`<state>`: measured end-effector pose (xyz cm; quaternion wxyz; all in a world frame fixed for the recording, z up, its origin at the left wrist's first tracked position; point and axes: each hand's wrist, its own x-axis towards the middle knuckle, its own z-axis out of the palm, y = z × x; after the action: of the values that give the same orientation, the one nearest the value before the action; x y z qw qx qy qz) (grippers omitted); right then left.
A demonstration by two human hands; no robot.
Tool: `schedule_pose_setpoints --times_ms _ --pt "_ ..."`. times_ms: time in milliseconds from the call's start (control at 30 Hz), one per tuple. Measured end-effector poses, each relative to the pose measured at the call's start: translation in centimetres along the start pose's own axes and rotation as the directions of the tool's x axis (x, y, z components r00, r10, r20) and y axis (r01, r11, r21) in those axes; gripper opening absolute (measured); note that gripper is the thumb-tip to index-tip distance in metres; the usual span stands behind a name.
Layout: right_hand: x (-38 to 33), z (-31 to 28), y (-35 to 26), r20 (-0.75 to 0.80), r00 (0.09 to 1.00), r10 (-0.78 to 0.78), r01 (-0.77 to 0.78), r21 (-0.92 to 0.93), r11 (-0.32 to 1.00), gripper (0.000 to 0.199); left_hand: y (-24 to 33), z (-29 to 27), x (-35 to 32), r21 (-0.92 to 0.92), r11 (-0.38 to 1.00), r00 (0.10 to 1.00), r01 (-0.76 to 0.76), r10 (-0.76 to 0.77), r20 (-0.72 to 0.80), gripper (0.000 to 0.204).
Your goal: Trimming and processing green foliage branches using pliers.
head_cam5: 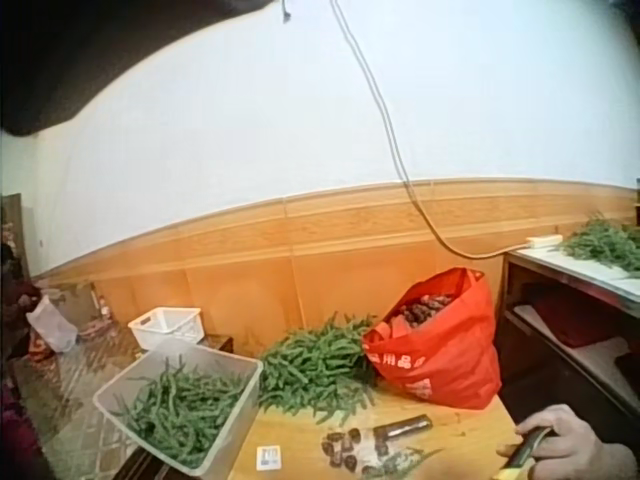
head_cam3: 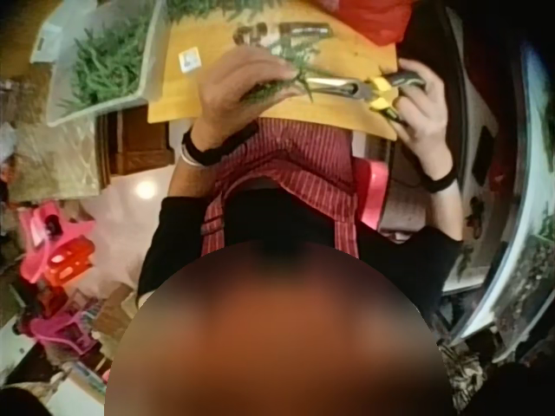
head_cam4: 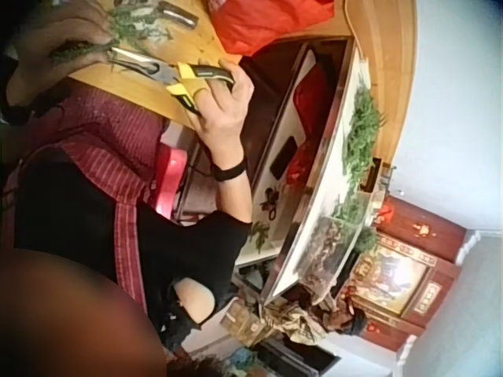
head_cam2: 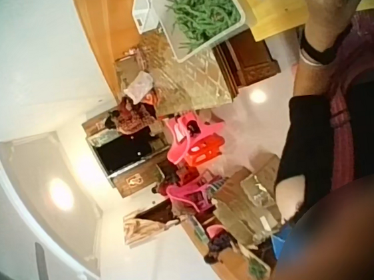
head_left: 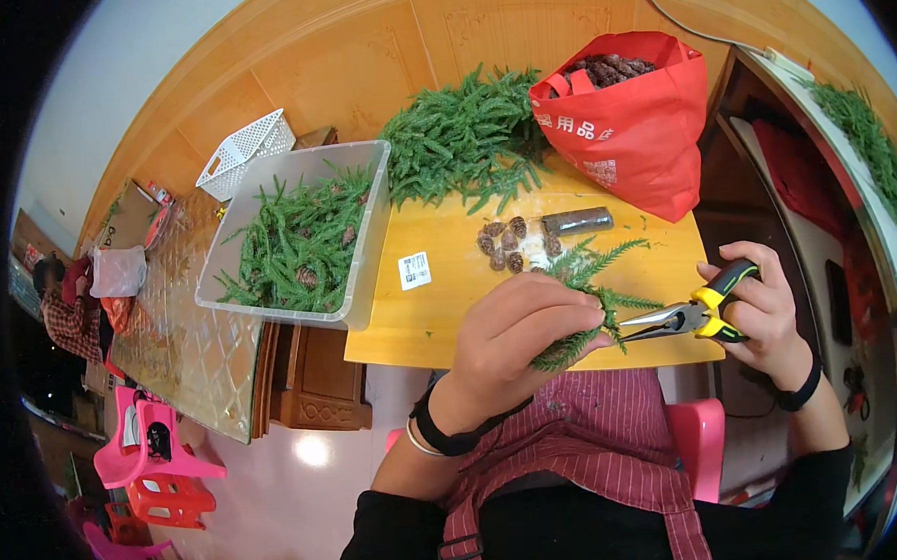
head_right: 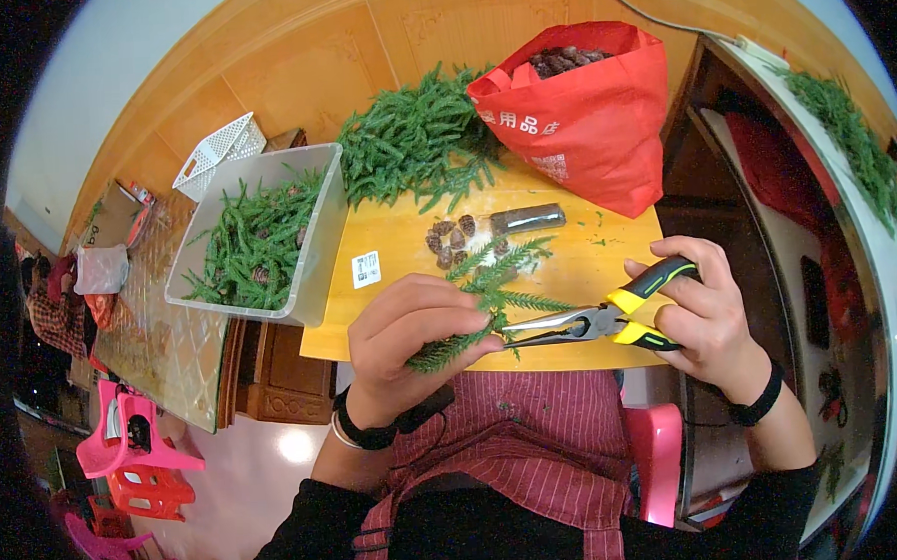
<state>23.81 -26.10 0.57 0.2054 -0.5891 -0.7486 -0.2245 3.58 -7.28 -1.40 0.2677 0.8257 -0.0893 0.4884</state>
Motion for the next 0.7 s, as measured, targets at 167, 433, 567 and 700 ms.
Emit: schedule_pose_setpoints --times_ms 167,433,567,700 --pt "0.26 0.09 -0.07 0.007 1.0 -0.011 0.011 -0.007 1.0 0.031 -0.03 0.13 0.03 -0.08 0.996 0.999 0.05 -0.049 0.025 0.029" --pt "0.91 0.25 -0.37 0.012 1.0 0.001 -0.002 0.1 0.995 0.03 -0.07 -0.09 -0.03 -0.142 0.987 0.996 0.078 -0.071 0.053 0.025" --pt "0.9 0.59 -0.43 -0.007 1.0 0.026 -0.024 0.145 0.989 0.031 -0.15 -0.04 -0.2 -0.162 0.979 0.992 0.122 -0.114 0.059 0.024" --pt "0.67 0.64 -0.53 -0.012 1.0 0.013 -0.011 0.172 0.985 0.03 -0.2 -0.05 -0.19 -0.177 0.973 0.989 0.145 -0.136 0.063 0.024"
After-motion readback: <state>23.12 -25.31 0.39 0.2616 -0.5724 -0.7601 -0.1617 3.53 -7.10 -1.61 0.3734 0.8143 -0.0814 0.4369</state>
